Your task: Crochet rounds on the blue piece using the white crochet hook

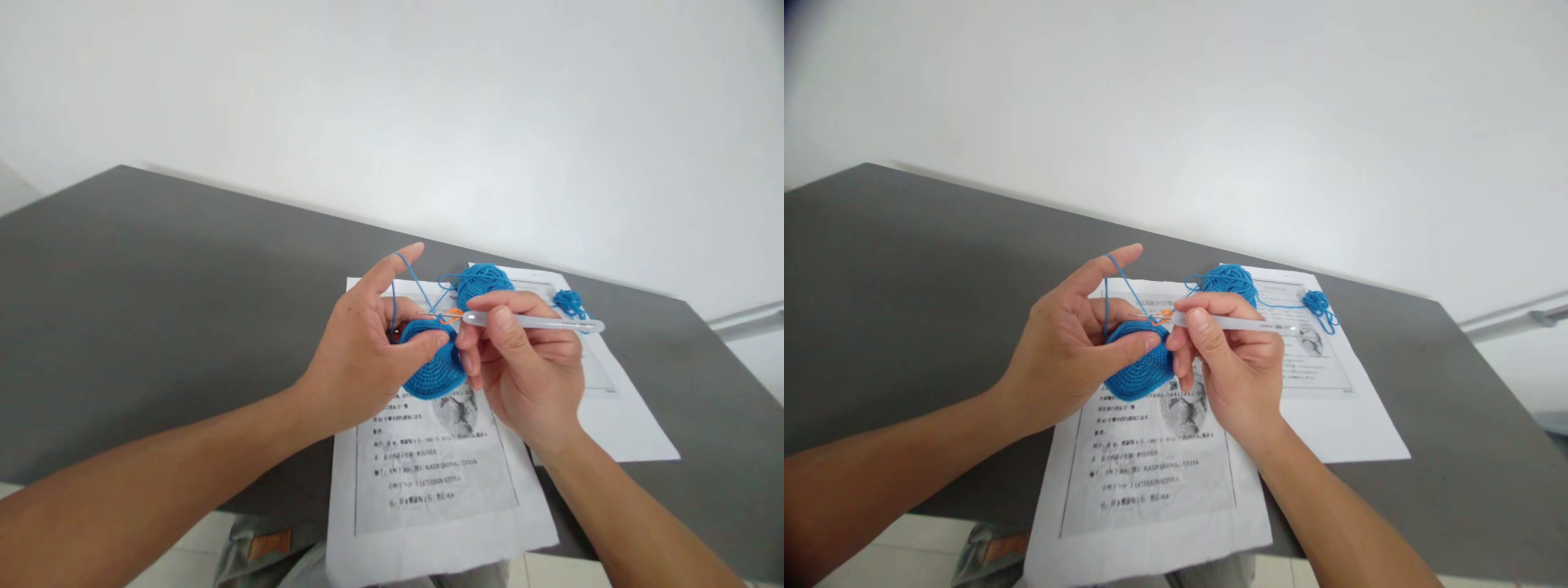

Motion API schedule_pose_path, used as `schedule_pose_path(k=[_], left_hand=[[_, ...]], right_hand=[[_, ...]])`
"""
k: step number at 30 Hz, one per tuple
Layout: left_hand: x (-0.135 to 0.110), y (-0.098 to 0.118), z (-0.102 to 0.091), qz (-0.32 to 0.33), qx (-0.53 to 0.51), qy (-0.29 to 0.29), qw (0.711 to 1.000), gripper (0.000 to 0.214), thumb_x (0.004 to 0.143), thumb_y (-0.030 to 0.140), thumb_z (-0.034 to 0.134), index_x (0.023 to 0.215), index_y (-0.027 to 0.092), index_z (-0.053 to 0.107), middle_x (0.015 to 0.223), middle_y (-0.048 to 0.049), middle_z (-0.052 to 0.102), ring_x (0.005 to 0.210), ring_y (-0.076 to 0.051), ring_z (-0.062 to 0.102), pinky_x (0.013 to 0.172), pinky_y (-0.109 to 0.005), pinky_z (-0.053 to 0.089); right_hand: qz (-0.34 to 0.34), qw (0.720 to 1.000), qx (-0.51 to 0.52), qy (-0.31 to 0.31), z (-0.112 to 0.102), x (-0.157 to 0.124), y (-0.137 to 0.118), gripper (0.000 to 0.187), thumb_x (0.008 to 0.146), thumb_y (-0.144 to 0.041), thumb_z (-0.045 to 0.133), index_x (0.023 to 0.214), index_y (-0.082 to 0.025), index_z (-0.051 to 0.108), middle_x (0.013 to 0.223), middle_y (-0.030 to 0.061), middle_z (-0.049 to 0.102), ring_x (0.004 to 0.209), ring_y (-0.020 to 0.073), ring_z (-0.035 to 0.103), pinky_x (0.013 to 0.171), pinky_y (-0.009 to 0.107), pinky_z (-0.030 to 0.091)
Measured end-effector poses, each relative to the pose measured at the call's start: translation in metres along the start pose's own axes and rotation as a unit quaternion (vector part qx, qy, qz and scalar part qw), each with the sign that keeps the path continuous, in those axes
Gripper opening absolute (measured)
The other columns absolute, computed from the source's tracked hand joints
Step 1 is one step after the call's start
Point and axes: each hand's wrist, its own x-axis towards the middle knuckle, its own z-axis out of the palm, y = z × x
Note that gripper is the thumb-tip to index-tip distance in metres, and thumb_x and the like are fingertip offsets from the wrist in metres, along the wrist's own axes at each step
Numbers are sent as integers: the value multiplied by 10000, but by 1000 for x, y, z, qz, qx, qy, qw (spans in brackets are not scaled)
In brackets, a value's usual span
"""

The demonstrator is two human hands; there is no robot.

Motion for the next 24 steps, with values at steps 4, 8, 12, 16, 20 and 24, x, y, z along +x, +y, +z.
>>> schedule_pose_path(k=[4, 8, 12, 16, 20, 24], left_hand=[[1, -1, -1, 16, 19, 3, 1000, 918, 792, 114, 794, 1635, 213, 445, 723, 37, 706, 567, -108, 548, 534, -250, 393], [1, -1, -2, 23, 34, 4, 999, 917, 784, 117, 791, 1631, 202, 451, 686, 49, 669, 550, -111, 528, 523, -258, 373], [0, 1, -4, 36, 38, 9, 999, 916, 771, 106, 794, 1621, 171, 460, 682, 51, 657, 562, -110, 538, 543, -255, 394], [1, 1, -5, 47, 48, 11, 998, 917, 767, 118, 802, 1620, 174, 470, 685, 51, 660, 544, -109, 544, 529, -254, 380], [1, 2, -5, 48, 57, 6, 997, 922, 747, 126, 808, 1607, 151, 476, 671, 54, 655, 547, -115, 552, 524, -253, 383], [1, 4, -5, 40, 60, -6, 997, 894, 746, 139, 799, 1582, 124, 483, 683, 49, 672, 555, -109, 544, 531, -245, 392]], right_hand=[[0, 1000, -3, -7, -1, 0, 0, 215, 892, -422, 872, 955, -226, 812, 672, -14, 761, 449, 106, 636, 343, 177, 505], [-6, 1000, -10, -17, -1, 0, 2, 238, 890, -452, 868, 975, -237, 813, 703, 1, 776, 475, 131, 664, 352, 210, 532], [-31, 999, -8, -25, -2, 0, 4, 213, 907, -429, 855, 969, -232, 801, 745, 19, 800, 512, 147, 695, 387, 231, 564], [-49, 998, -22, -19, -4, 1, 5, 218, 909, -430, 851, 933, -226, 778, 739, 14, 799, 501, 147, 686, 406, 248, 563], [-64, 997, -37, -19, -6, 4, 3, 229, 914, -437, 843, 909, -219, 773, 734, 15, 794, 493, 147, 679, 426, 265, 560], [-76, 996, -36, -23, -9, 6, 1, 230, 913, -425, 845, 892, -205, 781, 705, 17, 783, 484, 145, 672, 426, 263, 548]])
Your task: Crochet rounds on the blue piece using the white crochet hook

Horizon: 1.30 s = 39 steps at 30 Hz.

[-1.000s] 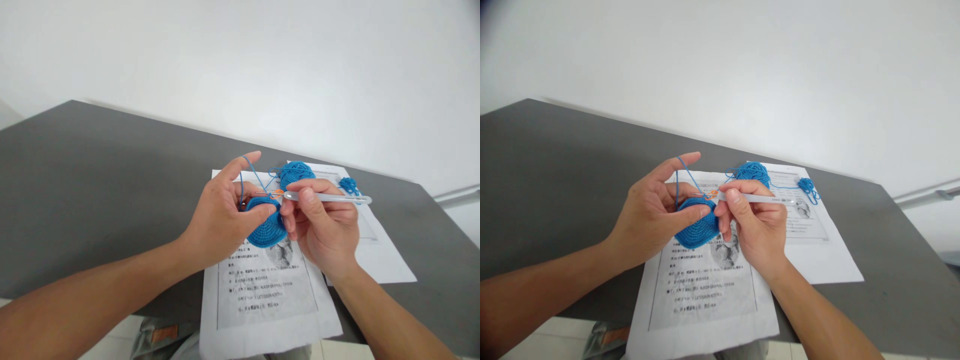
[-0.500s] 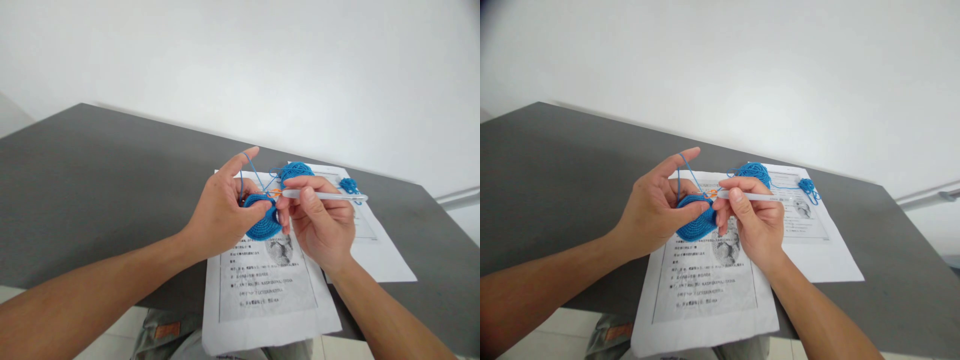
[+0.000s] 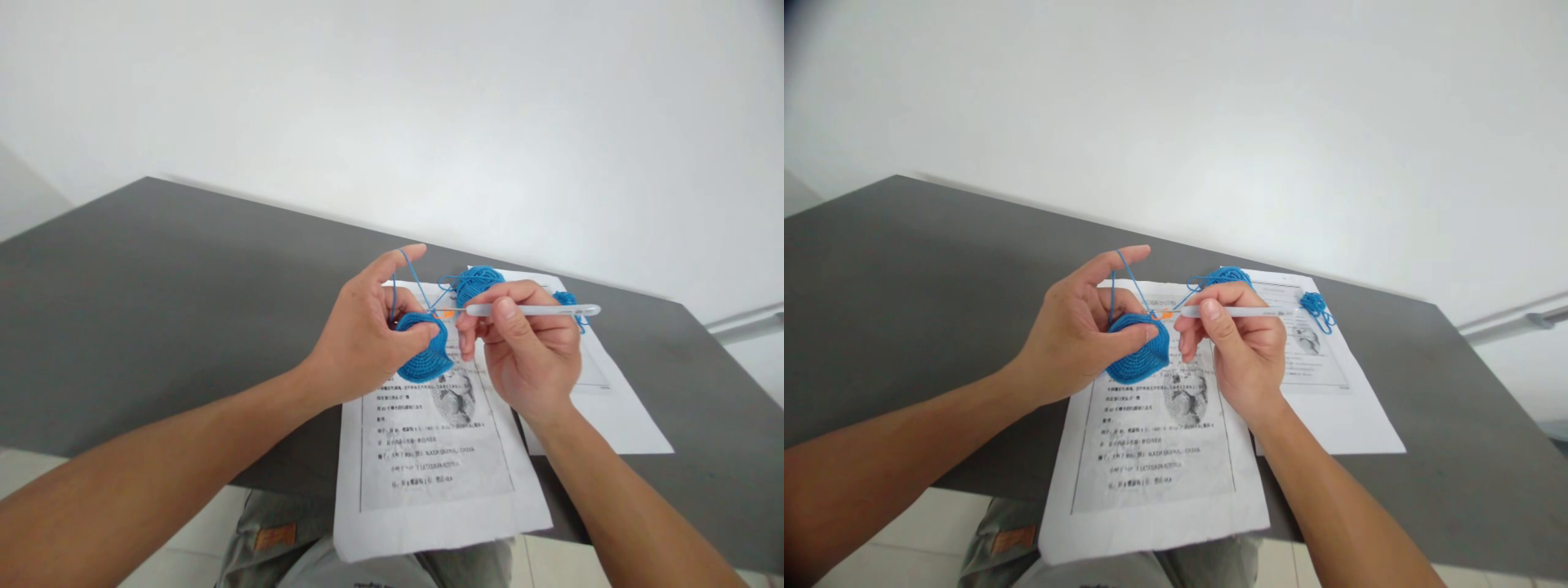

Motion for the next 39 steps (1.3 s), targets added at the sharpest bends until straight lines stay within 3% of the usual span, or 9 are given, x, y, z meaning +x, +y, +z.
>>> schedule_pose_path(k=[10, 23, 31, 35, 39], left_hand=[[0, 0, 0, -4, -1, -6, 1000, 863, 728, 134, 803, 1544, 139, 524, 683, 40, 690, 531, -100, 524, 508, -234, 364], [-2, 2, 1, 5, 11, 1, 1000, 764, 743, 123, 783, 1479, 162, 578, 664, 53, 659, 518, -95, 500, 509, -241, 371], [-4, 0, 1, 49, 52, 10, 997, 665, 821, 156, 771, 1459, 176, 585, 717, 39, 710, 555, -106, 555, 545, -252, 431], [-3, -4, 0, 80, 78, 2, 994, 375, 849, 171, 756, 1202, 188, 633, 732, 34, 748, 542, -98, 564, 550, -242, 439], [-2, -6, -2, 152, 160, 30, 975, 128, 837, 130, 755, 846, 189, 642, 652, 64, 653, 530, -68, 500, 521, -211, 391]], right_hand=[[-12, 1000, -20, -11, -6, 1, -5, 246, 906, -428, 854, 872, -197, 779, 706, 25, 768, 486, 143, 664, 405, 256, 538], [-46, 996, -67, 28, -4, -6, -7, 203, 904, -415, 864, 892, -222, 801, 716, 21, 752, 516, 164, 686, 442, 303, 551], [-58, 991, -103, 55, -3, -9, -5, 108, 924, -276, 846, 849, -248, 773, 665, 4, 760, 472, 146, 655, 393, 279, 528], [-87, 991, -102, 5, -8, -9, -7, 90, 899, -199, 857, 889, -240, 778, 696, -4, 772, 470, 128, 654, 410, 260, 517], [-70, 988, -123, -55, -10, -8, -12, 196, 781, -119, 923, 890, -225, 800, 745, -2, 778, 522, 122, 672, 469, 253, 549]])
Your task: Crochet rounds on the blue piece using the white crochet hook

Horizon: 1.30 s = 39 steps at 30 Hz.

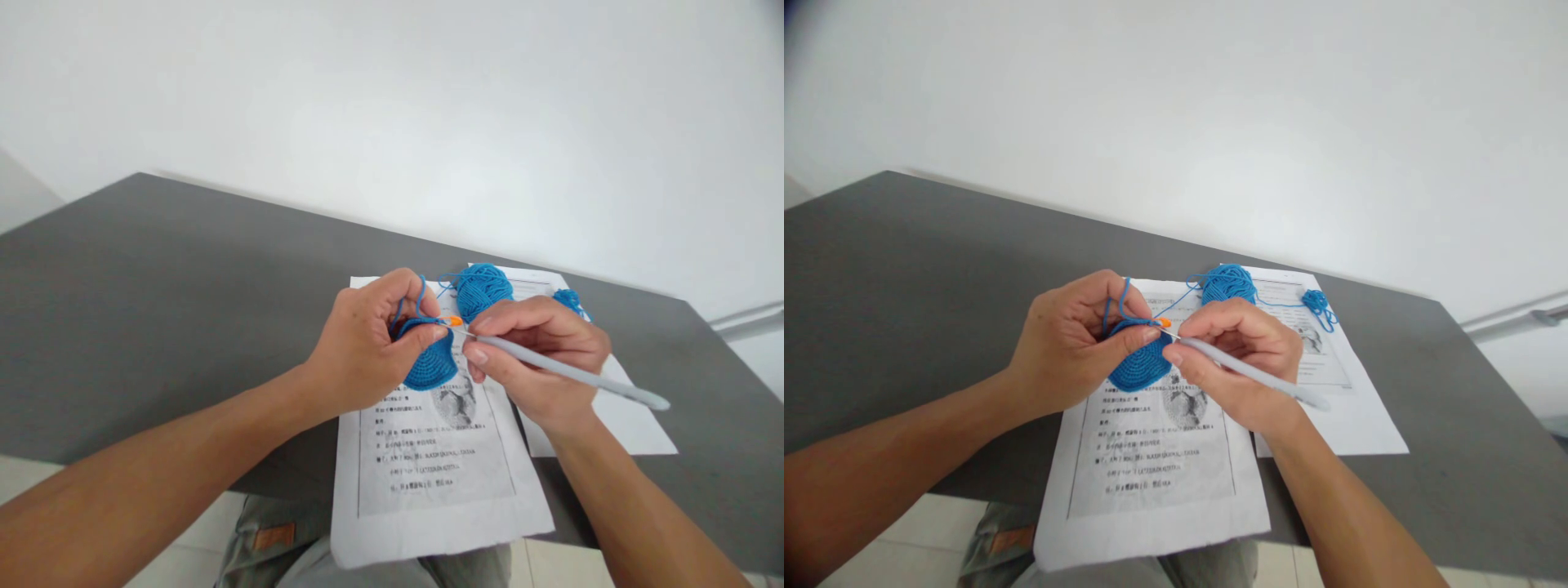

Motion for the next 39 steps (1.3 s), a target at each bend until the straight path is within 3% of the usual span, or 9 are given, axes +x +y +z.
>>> schedule_pose_path(k=[4, 8, 11, 17, 22, 25, 30, 34, 39], left_hand=[[1, 0, 0, 77, 47, 20, 996, 189, 794, 45, 751, 701, 170, 644, 571, 95, 534, 514, -44, 384, 474, -191, 293], [1, -3, 1, 88, 24, 25, 996, 231, 792, 57, 755, 638, 163, 619, 534, 94, 508, 501, -42, 349, 445, -195, 249], [0, -5, 1, 85, 3, 17, 996, 253, 813, 79, 749, 619, 167, 613, 518, 76, 544, 486, -47, 338, 436, -204, 245], [-1, -3, 1, 54, 13, -11, 998, 290, 817, 95, 734, 598, 177, 562, 564, 42, 630, 495, -58, 379, 455, -209, 290], [0, -4, 2, 83, 6, -37, 996, 244, 819, 54, 696, 625, 164, 595, 543, 82, 531, 493, -39, 347, 460, -189, 262], [0, -6, 3, 82, 3, -42, 996, 245, 829, 65, 688, 628, 166, 591, 536, 95, 436, 494, -40, 304, 454, -198, 231], [2, -9, 4, 57, 11, -48, 997, 233, 827, 66, 682, 635, 166, 596, 549, 94, 417, 514, -45, 323, 467, -197, 241], [3, -11, 5, 59, 16, -40, 997, 229, 826, 82, 693, 634, 167, 602, 544, 100, 423, 508, -45, 326, 477, -197, 264], [2, -13, 5, 70, 23, -21, 997, 233, 815, 72, 695, 627, 172, 600, 540, 106, 393, 507, -49, 311, 483, -205, 267]], right_hand=[[14, 998, 20, -65, 2, 2, -3, 284, 752, -48, 899, 950, -233, 815, 788, -7, 790, 593, 108, 697, 551, 227, 589], [72, 986, 72, -135, -4, 4, -3, 403, 849, -51, 824, 1192, -255, 768, 841, -4, 801, 593, 115, 724, 511, 211, 605], [117, 974, 88, -172, -10, 6, -4, 311, 924, -125, 794, 1218, -221, 768, 881, 35, 816, 589, 141, 755, 517, 250, 643], [100, 990, -7, -99, -10, 10, -5, 52, 889, -227, 862, 930, -222, 831, 688, -10, 769, 454, 97, 642, 408, 204, 531], [24, 981, -148, -126, -10, 13, -7, 107, 925, -199, 785, 820, -212, 774, 641, -31, 705, 486, 67, 550, 450, 195, 440], [13, 966, -207, -152, -11, 14, -8, 199, 962, -232, 723, 766, -197, 712, 587, -40, 615, 495, 70, 488, 462, 211, 382], [92, 963, -194, -164, -7, 15, -2, 297, 991, -314, 645, 719, -194, 639, 553, -52, 530, 496, 76, 409, 458, 234, 309], [157, 972, -132, -116, 2, 13, 3, 291, 944, -344, 655, 695, -198, 626, 565, -46, 533, 521, 88, 430, 480, 238, 330], [228, 969, -83, -54, 11, 11, 5, 307, 877, -415, 696, 670, -203, 615, 535, -51, 514, 488, 83, 381, 452, 237, 273]])
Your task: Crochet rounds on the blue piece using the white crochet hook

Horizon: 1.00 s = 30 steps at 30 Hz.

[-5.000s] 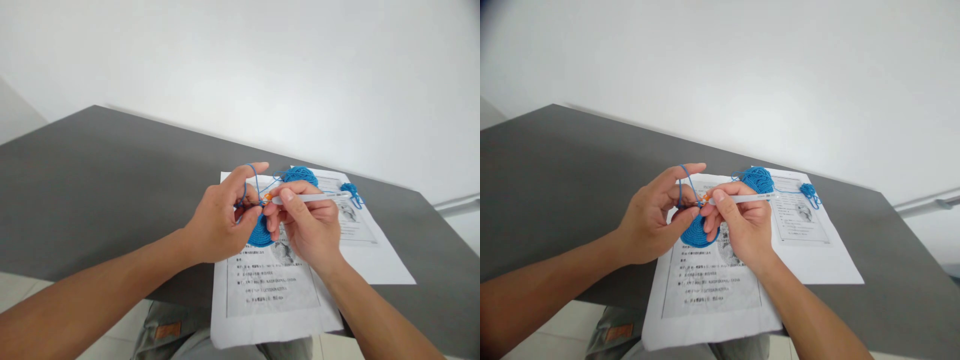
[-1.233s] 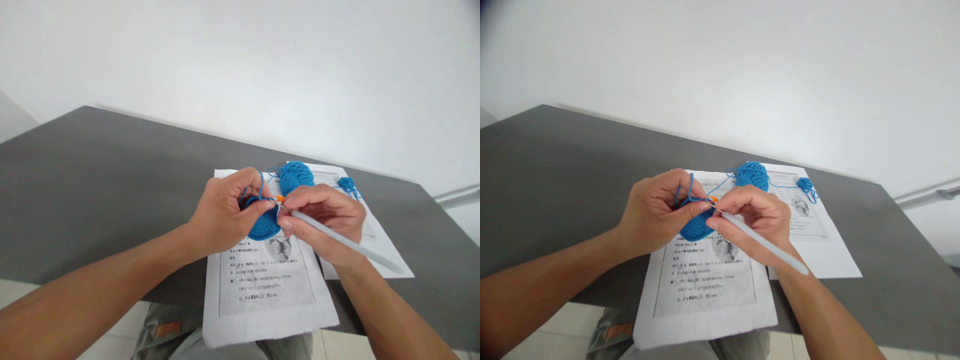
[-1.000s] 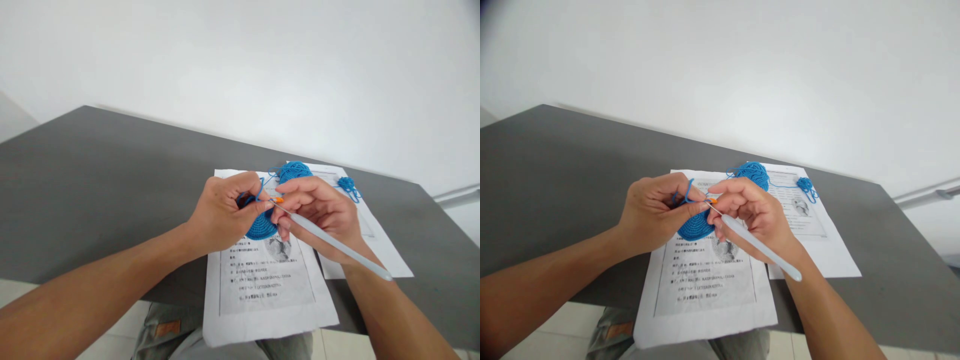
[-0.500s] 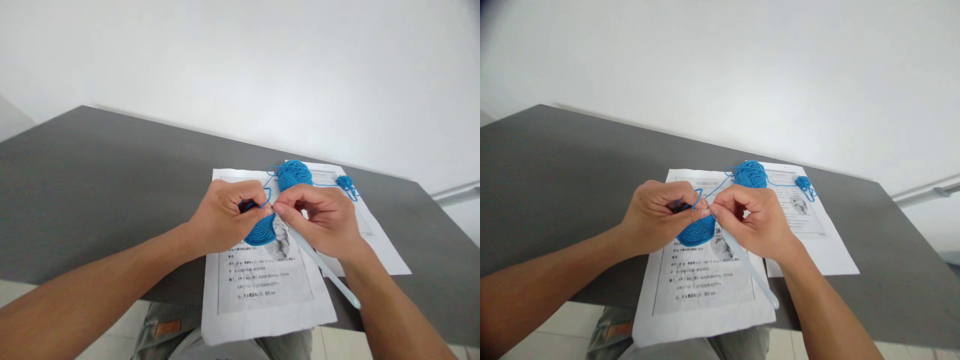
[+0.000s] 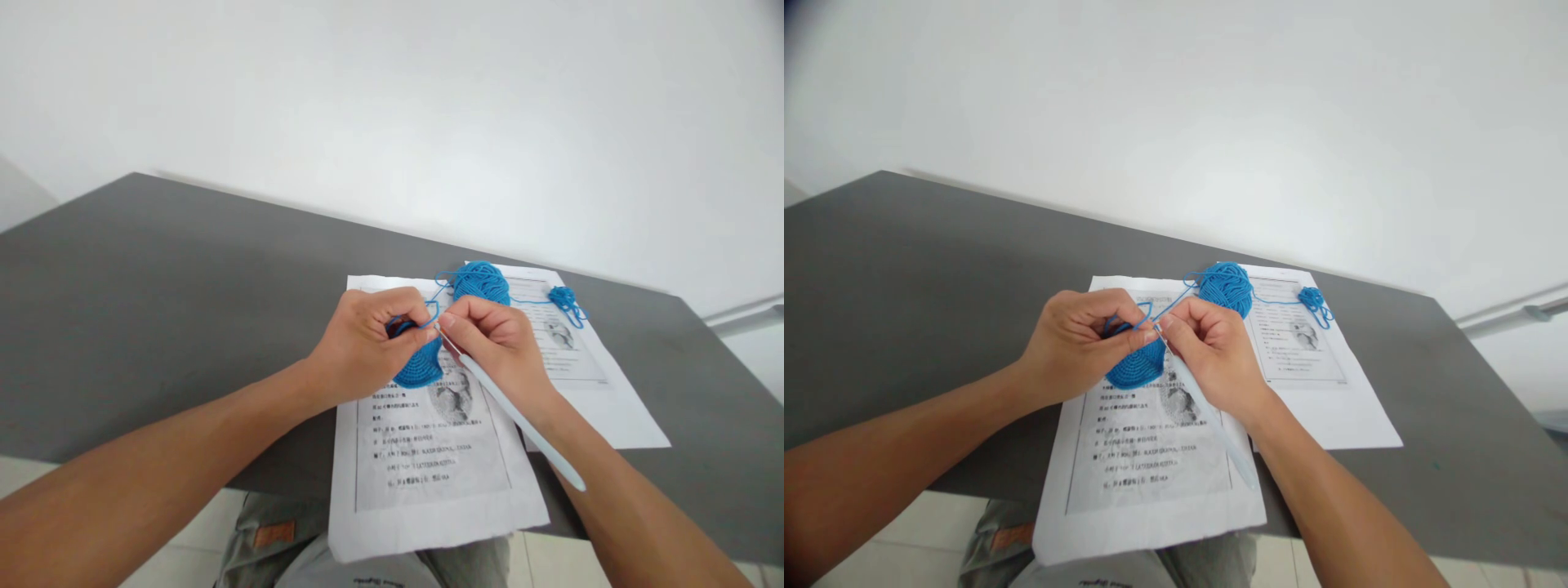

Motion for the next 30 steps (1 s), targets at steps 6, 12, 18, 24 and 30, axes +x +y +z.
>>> schedule_pose_path(k=[6, 12, 18, 24, 30], left_hand=[[0, 1, 1, 0, 6, 5, 1000, 222, 821, 101, 708, 636, 176, 612, 545, 101, 408, 506, -53, 324, 492, -210, 285], [1, 0, 1, -18, 11, 19, 1000, 187, 823, 136, 706, 654, 181, 636, 560, 82, 464, 521, -66, 363, 491, -222, 283], [2, -1, -3, -48, -7, 49, 998, 154, 828, 176, 747, 681, 177, 702, 590, 52, 556, 563, -82, 433, 509, -224, 316], [1, 0, -2, -65, -53, 53, 995, 130, 820, 150, 756, 698, 170, 716, 605, 52, 580, 571, -76, 444, 509, -213, 322], [3, 2, -3, -78, -53, 75, 993, 123, 799, 167, 769, 688, 171, 716, 600, 42, 603, 560, -78, 451, 506, -208, 348]], right_hand=[[32, 998, 60, 1, 2, 2, 3, 360, 827, -460, 777, 640, -210, 597, 522, -61, 492, 466, 75, 345, 421, 232, 240], [41, 995, 87, -15, 4, 0, 10, 477, 903, -542, 759, 632, -221, 534, 524, -63, 467, 457, 75, 341, 407, 237, 233], [-102, 994, -25, -40, -9, -4, 13, 166, 939, -228, 705, 1089, -236, 636, 666, -66, 614, 545, 106, 529, 504, 235, 430], [-270, 958, -59, -73, -13, -8, 23, 595, 919, -49, 678, 1425, -318, 521, 836, -44, 662, 722, 136, 682, 635, 271, 594], [-410, 903, -124, 20, -12, -10, 30, 611, 841, -51, 783, 1379, -318, 674, 798, 3, 703, 625, 175, 643, 538, 329, 556]])
